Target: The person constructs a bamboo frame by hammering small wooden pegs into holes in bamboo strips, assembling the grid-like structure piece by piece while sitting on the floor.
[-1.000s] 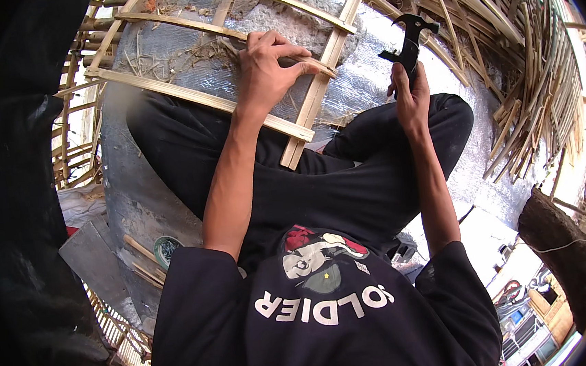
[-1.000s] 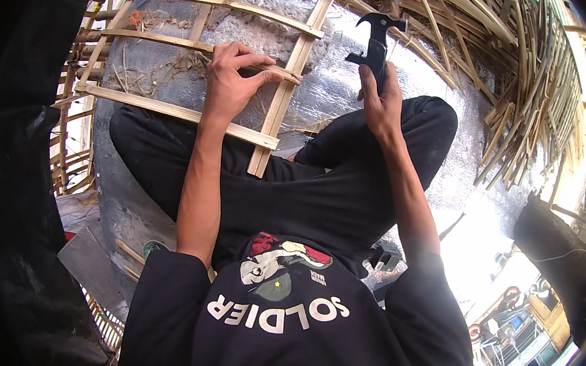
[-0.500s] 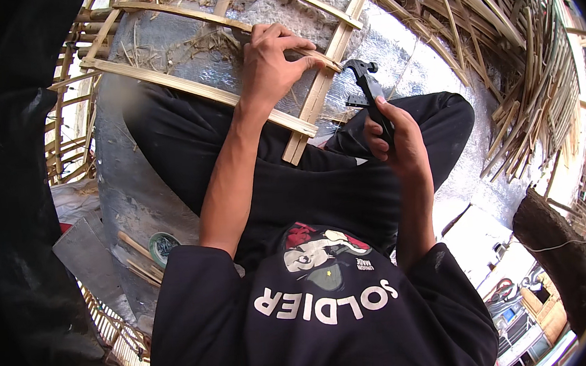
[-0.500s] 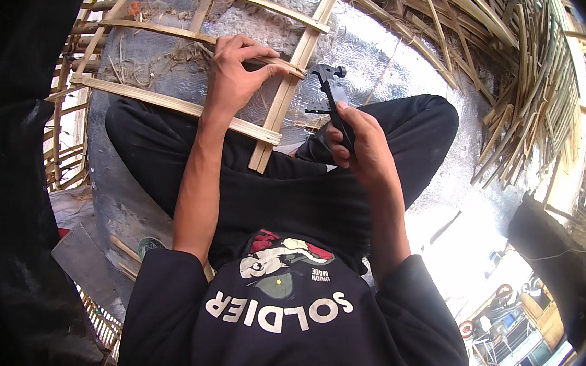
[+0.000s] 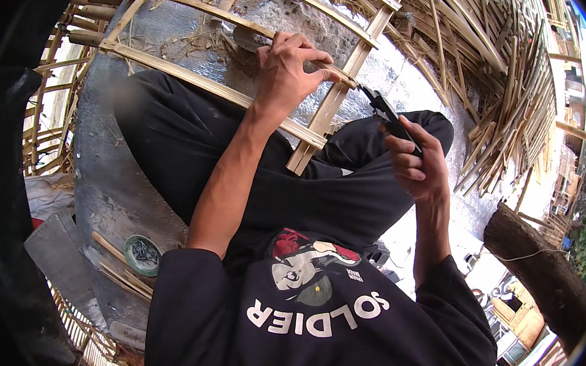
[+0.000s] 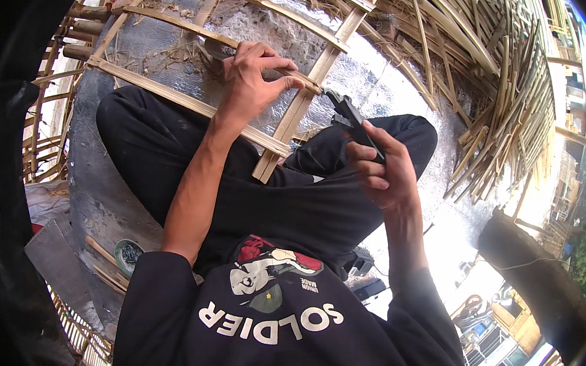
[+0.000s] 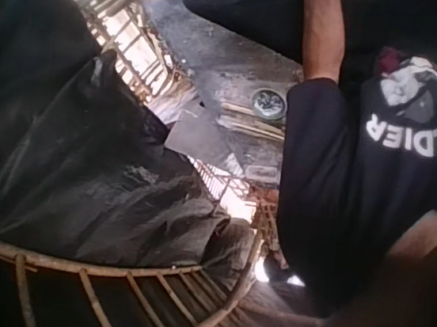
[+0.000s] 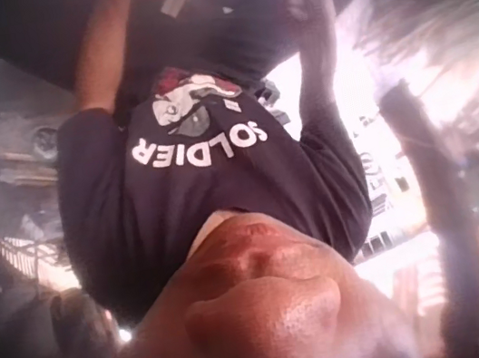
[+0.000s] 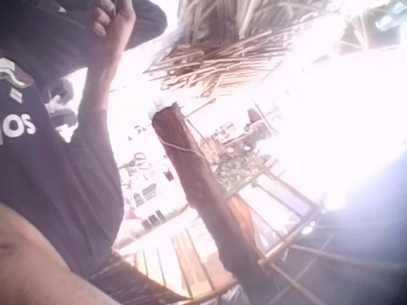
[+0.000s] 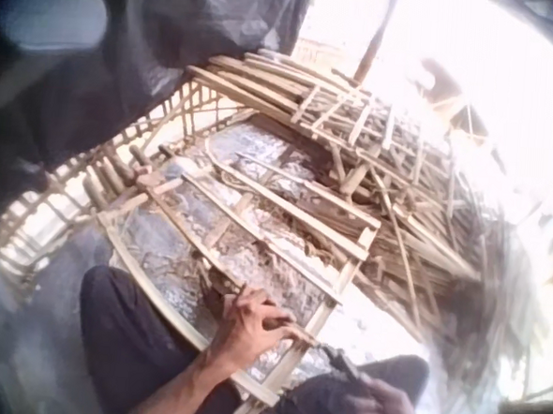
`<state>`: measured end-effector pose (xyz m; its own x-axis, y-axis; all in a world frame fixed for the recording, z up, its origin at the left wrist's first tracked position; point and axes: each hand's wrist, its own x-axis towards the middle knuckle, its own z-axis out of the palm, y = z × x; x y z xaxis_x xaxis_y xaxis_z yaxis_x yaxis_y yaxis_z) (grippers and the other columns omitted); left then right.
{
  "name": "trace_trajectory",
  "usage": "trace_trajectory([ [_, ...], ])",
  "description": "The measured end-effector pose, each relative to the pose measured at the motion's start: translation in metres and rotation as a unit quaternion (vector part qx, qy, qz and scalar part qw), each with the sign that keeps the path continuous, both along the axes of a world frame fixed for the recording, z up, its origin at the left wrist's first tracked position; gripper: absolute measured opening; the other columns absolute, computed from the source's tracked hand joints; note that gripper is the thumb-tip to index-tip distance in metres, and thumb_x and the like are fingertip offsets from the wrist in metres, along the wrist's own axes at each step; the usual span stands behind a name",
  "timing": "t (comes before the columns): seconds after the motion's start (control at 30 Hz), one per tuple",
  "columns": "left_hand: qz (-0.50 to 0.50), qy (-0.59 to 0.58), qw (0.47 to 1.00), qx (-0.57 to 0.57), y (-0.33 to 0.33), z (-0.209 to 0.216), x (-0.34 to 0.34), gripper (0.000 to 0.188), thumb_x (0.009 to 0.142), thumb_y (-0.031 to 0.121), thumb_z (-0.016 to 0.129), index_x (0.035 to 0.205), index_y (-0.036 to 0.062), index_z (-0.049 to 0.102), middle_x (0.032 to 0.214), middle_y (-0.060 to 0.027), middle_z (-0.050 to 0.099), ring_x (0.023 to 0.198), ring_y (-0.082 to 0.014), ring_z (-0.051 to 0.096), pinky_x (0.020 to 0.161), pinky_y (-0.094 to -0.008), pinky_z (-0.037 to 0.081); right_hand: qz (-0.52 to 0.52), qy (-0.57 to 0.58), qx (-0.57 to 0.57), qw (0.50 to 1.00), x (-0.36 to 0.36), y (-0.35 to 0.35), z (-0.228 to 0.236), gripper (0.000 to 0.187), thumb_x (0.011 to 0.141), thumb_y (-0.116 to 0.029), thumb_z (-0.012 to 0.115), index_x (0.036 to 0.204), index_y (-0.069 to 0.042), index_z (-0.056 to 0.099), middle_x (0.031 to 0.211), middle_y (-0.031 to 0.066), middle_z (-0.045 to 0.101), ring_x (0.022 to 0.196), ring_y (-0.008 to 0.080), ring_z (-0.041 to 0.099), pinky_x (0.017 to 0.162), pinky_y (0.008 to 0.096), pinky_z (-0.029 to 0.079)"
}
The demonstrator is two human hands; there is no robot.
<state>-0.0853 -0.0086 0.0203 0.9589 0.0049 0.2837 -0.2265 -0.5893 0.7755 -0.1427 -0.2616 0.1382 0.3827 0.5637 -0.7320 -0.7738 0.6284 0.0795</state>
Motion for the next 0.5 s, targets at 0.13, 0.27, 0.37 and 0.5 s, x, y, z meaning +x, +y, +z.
trace_trajectory([
  [0.13,-0.003,-0.024,0.997,0.07,-0.004,-0.005,0.003,0.031,0.068,0.041,0.088,0.09,0.0204,0.081,0.096,0.0073,0.066,0.109,-0.0183,0.056,0.093,-0.0426,0.037,0.085,-0.5,-0.472,0.721,-0.041,0.028,0.01,0.038,0.108,-0.042,0.046,0.108,-0.005,0.052,0.06,-0.0027,0.043,0.042,0.0033,0.031,0.036,0.0205,0.025],
  [0.27,-0.008,-0.06,0.996,0.067,-0.001,-0.011,0.006,0.031,0.067,0.037,0.089,0.091,0.0192,0.081,0.098,0.005,0.066,0.111,-0.0206,0.055,0.092,-0.0423,0.04,-0.046,-0.525,-0.402,0.749,-0.036,0.046,0.036,0.032,0.108,-0.034,0.049,0.109,-0.003,0.052,0.06,-0.0023,0.043,0.048,0.0023,0.039,0.041,0.0187,0.03],
  [0.37,0.013,-0.067,0.996,0.066,0.002,-0.006,0.001,0.036,0.068,0.032,0.09,0.098,0.0142,0.081,0.103,-0.0063,0.066,0.113,-0.028,0.055,0.093,-0.0415,0.047,-0.028,-0.557,-0.546,0.625,-0.012,0.043,-0.004,0.023,0.108,-0.027,0.051,0.108,-0.004,0.051,0.061,-0.0027,0.044,0.049,0.0027,0.039,0.043,0.0198,0.03],
  [0.5,-0.032,-0.095,0.994,0.048,-0.001,0.004,0.01,0.044,0.07,0.036,0.088,0.105,0.0112,0.078,0.109,-0.0072,0.068,0.113,-0.0302,0.056,0.095,-0.0422,0.048,-0.033,-0.516,-0.713,0.474,0.037,0.008,-0.103,0.021,0.107,-0.026,0.054,0.1,-0.008,0.049,0.065,-0.0031,0.045,0.053,0.0051,0.041,0.046,0.0216,0.035],
])
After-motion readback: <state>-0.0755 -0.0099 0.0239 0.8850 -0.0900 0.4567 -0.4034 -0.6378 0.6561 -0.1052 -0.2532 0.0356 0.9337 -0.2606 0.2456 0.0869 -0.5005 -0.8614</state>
